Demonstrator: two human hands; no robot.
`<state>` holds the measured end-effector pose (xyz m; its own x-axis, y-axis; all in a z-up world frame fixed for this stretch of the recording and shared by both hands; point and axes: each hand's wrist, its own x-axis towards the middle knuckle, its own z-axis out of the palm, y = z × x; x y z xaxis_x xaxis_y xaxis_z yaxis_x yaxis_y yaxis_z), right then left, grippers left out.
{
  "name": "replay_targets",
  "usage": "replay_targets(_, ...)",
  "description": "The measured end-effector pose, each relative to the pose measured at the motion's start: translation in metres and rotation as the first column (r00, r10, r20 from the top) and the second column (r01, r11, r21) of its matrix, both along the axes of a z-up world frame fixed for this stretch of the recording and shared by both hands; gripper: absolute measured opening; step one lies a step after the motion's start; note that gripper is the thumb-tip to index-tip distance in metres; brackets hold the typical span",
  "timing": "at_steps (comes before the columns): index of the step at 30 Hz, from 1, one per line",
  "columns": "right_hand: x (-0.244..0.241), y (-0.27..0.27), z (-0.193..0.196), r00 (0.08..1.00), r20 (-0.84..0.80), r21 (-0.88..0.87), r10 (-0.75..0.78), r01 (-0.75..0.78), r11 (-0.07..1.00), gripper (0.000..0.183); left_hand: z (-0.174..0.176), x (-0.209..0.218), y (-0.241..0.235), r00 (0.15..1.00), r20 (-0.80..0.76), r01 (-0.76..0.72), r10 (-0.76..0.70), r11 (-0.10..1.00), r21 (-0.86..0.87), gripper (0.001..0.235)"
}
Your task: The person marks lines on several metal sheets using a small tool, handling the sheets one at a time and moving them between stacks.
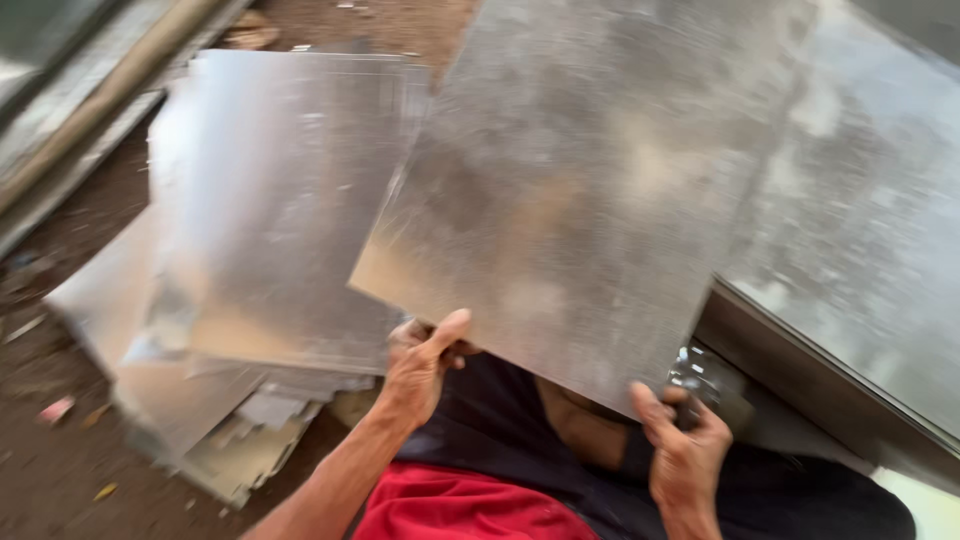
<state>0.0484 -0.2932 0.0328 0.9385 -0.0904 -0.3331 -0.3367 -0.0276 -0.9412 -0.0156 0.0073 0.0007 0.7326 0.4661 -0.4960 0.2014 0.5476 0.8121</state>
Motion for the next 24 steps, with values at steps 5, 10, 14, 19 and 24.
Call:
replay_targets(5, 0.004, 0.126, -0.006, 0.882, -0.146, -0.321, 0.447, -0.470, 0.822, 0.037, 0.005, -0.061, 0.088, 0.860, -0.284, -0.404, 0.424, 0.905, 0.129, 0.023)
replay_targets(10, 0.024, 0.246, -0.024, 0.719, 0.091, -0.187, 0.689, -0.667, 0.721, 0.037, -0.013, -0.106, 0.182, 0.719, -0.207, -0.649, 0.663, 0.748, 0.141, 0.020)
replay_targets(14, 0.036, 0.277, -0.031, 0.569, -0.191, -0.184, 0.800, -0.821, 0.540, 0.026, -0.041, -0.136, 0.224, 0.786, -0.278, -0.516, 0.552, 0.834, 0.196, 0.024)
replay_targets(19, 0.029, 0.216, -0.027, 0.516, 0.017, -0.305, 0.856, -0.813, 0.496, 0.023, -0.048, -0.153, 0.235, 0.716, -0.670, 0.262, 0.195, 0.815, 0.516, 0.032)
replay_targets(24, -0.002, 0.099, -0.018, 0.722, -0.190, -0.264, 0.665, -0.690, 0.674, 0.029, 0.004, -0.036, 0.140, 0.928, -0.373, 0.344, 0.021, 0.338, 0.876, 0.027)
